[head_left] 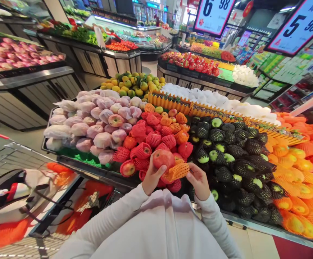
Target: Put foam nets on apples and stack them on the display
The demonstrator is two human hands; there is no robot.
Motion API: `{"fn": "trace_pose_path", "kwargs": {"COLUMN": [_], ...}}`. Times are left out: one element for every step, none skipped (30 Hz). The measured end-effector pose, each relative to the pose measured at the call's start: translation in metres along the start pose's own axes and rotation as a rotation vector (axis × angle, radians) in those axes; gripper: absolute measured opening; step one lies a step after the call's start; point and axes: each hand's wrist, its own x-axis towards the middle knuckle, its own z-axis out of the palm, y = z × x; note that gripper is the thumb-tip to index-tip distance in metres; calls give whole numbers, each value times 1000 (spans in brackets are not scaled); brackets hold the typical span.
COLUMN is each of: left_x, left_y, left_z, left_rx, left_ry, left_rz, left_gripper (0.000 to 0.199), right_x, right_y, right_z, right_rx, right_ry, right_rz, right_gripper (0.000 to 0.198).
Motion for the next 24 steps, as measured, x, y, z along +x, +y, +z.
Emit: {"fn": "trace_pose_path", "kwargs": {"left_x": [-4, -8, -11, -14, -17, -19, -21, -23, -25, -27, -28, -30, -31, -33, -34, -34, -35, -36, -36, -36, -36, -36, -36, -35], "left_y": [-2, -5, -8, -13, -18, -24, -29, -34, -38, -41, -42, -43, -43, -43, -42, -42, -42, -42, -42, -42, -43, -45, -46, -48], "left_z": [2, 3, 4, 4, 3, 2, 1, 0, -1, -1, 0, 1, 3, 5, 7, 9, 10, 11, 12, 12, 12, 13, 13, 14], "left_rx": [40, 77, 100, 108, 98, 72, 41, 13, -5, -13, -20, -32, -53, -86, -127, -174, -225, -274, -319, -358, -387, -405, -411, -409], "left_ry": [-5, -11, -9, 1, 21, 45, 67, 82, 88, 86, 86, 92, 109, 129, 151, 171, 179, 168, 139, 96, 46, -5, -50, -84], "left_rz": [26, 44, 49, 36, 6, -33, -68, -91, -96, -85, -65, -48, -53, -87, -148, -225, -303, -370, -415, -439, -449, -451, -452, -452], "left_gripper": [82, 82, 81, 82, 84, 86, 88, 90, 91, 92, 93, 94, 95, 95, 95, 94, 94, 92, 89, 85, 80, 77, 75, 75], "right_x": [-2, -3, -5, -6, -7, -8, -9, -10, -10, -10, -10, -9, -8, -8, -8, -8, -9, -10, -12, -13, -14, -14, -15, -15], "right_y": [1, 1, 1, 1, -1, -2, -4, -5, -6, -7, -7, -6, -5, -4, -3, -2, -1, -1, -2, -3, -4, -6, -8, -9], "right_z": [0, -1, -2, -4, -8, -12, -16, -22, -26, -31, -34, -37, -38, -38, -37, -36, -35, -33, -32, -32, -32, -33, -34, -35], "right_rx": [7, 9, 8, 8, 13, 30, 61, 103, 153, 202, 239, 257, 257, 245, 230, 215, 198, 176, 142, 95, 41, -11, -55, -91], "right_ry": [-35, -57, -66, -64, -58, -52, -50, -55, -68, -85, -104, -125, -147, -170, -194, -221, -263, -323, -399, -486, -574, -656, -725, -775], "right_rz": [13, 12, -3, -32, -69, -104, -130, -145, -151, -141, -118, -85, -47, -5, 40, 79, 104, 113, 105, 85, 57, 30, 9, -11], "right_gripper": [36, 32, 27, 24, 24, 27, 29, 30, 31, 31, 30, 28, 26, 25, 24, 23, 24, 23, 22, 20, 19, 19, 20, 23]}}
